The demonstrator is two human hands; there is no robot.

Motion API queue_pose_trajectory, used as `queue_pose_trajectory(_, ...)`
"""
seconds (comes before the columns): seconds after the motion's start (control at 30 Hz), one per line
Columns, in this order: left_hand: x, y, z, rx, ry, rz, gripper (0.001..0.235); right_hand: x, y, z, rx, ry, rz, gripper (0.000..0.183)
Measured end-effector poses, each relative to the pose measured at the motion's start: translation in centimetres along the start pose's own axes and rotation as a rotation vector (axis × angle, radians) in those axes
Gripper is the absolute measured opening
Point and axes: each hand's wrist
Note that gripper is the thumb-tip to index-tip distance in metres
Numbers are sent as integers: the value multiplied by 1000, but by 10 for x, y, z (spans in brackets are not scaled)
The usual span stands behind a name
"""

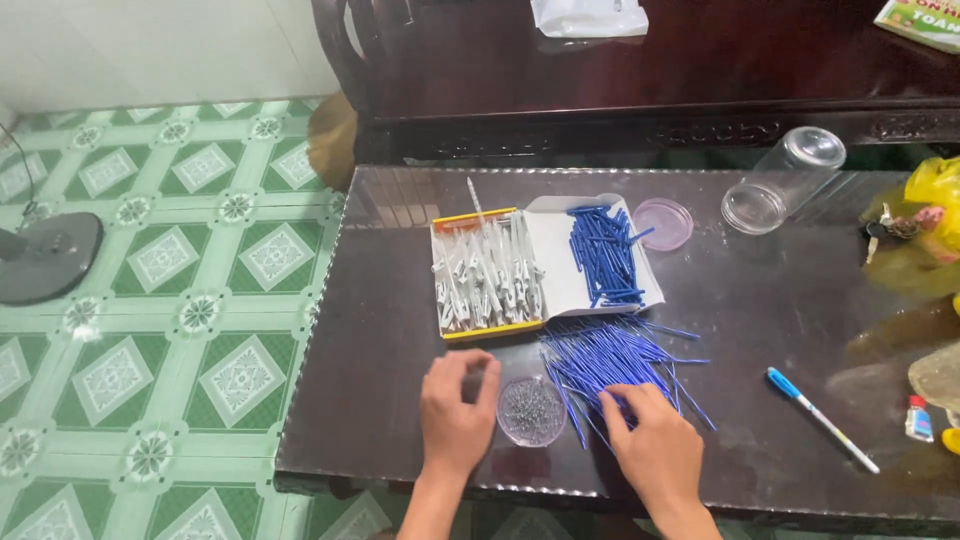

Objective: The person assembles pens by inserting blue ink cartridges into white pen bodies and then placing the completed pens into a box. The person repeatedly picks up pen bodies and cartridges from the table, inserts the cartridges, and deposits the assembled pens into the box.

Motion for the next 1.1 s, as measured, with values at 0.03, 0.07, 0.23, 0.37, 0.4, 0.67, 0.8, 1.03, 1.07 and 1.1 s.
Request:
queue_pose_trajectory(0.03,-1,-6,1,-3,-3,4,17,-3,-1,0,-4,-5,1,18)
queue_pose_trajectory(0.07,-1,-11,3,-19,-53,-2,15,-7,-1,0,-22,73,92,14)
queue_pose_trajectory(0.23,5,-21,8,-255,-206,-114,14,-21,3,-12,72,116,35,12)
queue_pose_trajectory(0.37,11,-13,13,-230,-222,-153,17,-20,10,-17,128,0,-78,17)
queue_pose_trajectory(0.4,11,-11,15,-237,-228,-157,16,-21,12,-19,159,-38,-126,20)
queue_pose_trajectory(0.67,6,-8,19,-349,-293,-244,22,-8,2,-7,-9,406,111,10)
queue_pose_trajectory(0.8,7,-12,27,-542,-597,-344,22,11,-21,-23,-225,795,-61,9)
queue_pose_trajectory(1.03,-21,6,5,-614,-579,-212,32,13,-2,-37,-339,426,-186,20)
queue_pose_trajectory(1.07,-25,11,11,-655,-443,-212,31,12,0,-41,-250,283,-278,27)
queue_pose_trajectory(1.1,-30,15,16,-695,-306,-210,30,11,3,-45,-162,140,-368,34)
Point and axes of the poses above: each hand's wrist, its own y-axis towards the middle knuckle, its own x-axis out of the palm, z = x × y, and after that the axes turned 2 degrees about z, right-handed
